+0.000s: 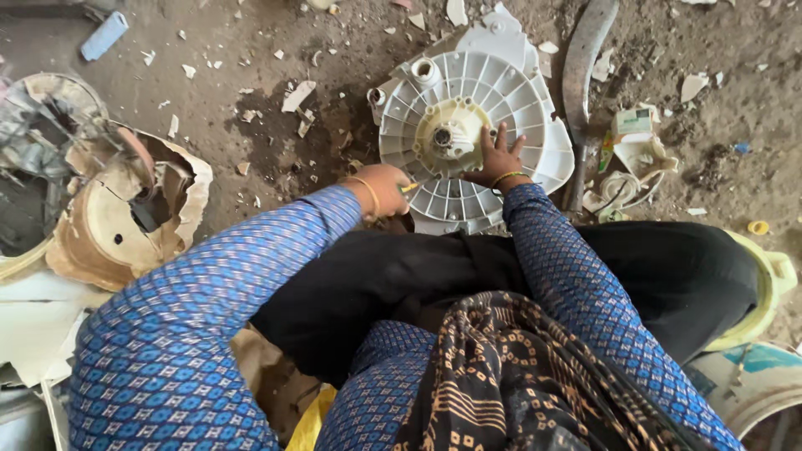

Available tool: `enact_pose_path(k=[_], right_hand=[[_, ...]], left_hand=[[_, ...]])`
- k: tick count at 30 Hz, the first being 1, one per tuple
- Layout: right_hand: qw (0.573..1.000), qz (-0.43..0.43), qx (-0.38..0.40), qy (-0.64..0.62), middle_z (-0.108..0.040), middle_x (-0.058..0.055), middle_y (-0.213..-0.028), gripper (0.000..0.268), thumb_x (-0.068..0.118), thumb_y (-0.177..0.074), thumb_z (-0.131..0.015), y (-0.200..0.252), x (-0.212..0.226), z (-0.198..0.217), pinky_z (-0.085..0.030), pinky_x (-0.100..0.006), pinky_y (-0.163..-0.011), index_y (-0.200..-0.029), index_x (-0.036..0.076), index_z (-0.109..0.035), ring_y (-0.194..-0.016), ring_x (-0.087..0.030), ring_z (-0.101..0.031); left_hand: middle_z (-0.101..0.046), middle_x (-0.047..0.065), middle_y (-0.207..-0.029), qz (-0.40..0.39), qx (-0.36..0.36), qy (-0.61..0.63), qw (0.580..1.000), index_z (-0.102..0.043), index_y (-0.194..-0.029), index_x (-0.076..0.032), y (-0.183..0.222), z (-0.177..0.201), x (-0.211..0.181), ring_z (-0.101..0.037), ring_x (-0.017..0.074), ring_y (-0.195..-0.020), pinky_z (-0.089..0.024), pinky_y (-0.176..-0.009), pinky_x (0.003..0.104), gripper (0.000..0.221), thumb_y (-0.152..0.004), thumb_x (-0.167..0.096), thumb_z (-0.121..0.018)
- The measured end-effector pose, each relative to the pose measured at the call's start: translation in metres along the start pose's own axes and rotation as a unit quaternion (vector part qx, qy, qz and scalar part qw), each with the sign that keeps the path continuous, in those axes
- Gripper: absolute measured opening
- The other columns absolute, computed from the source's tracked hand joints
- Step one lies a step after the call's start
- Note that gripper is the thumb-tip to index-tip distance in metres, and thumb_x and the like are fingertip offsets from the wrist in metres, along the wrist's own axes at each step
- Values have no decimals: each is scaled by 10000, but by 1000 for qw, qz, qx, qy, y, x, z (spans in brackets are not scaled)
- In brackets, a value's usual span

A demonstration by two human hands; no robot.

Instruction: The person uses a screwdriver to remove a central screw from a white plastic washing machine agitator while sitting on a debris-filled floor.

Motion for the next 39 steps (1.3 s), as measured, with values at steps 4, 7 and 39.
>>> enact_pose_path(k=[4, 7, 39], right_hand=[[996, 78, -42, 13, -112, -330, -1654, 1305, 741, -715, -749, 5, 10, 7, 73, -687, -1206, -1639, 75, -113, -1572, -495, -2], [998, 54, -24, 9, -74, -347, -1652, 1303, 743, -703, -763, 8, 4, 9, 81, -638, -1197, -1634, 95, -122, -1524, -543, 12], [995, 86, -39, 22, -180, -390, -1610, 1365, 775, -683, -750, -3, 3, 0, 80, -697, -1194, -1622, -12, -148, -1576, -464, -67]], left_hand=[[-705, 93, -917, -218, -161, -517, 812, -763, -972, -132, 41, 0, -52, -697, 289, -886, -558, -637, 441, 179, -862, -210, -646], [-720, 99, -928, -213, -63, -555, 802, -755, -990, -83, 52, -8, -51, -730, 281, -898, -588, -648, 449, 208, -911, -188, -594], [-726, 147, -824, -208, -128, -441, 864, -726, -1143, -52, 74, 10, -69, -733, 318, -719, -597, -581, 436, 282, -918, -155, -588]])
Point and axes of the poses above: each hand's wrist, its own y-axis away from the middle knuckle, its own z-axis out of the back of the hand, x = y × z, the point moved 6 cm from there along -y, towards the middle knuckle
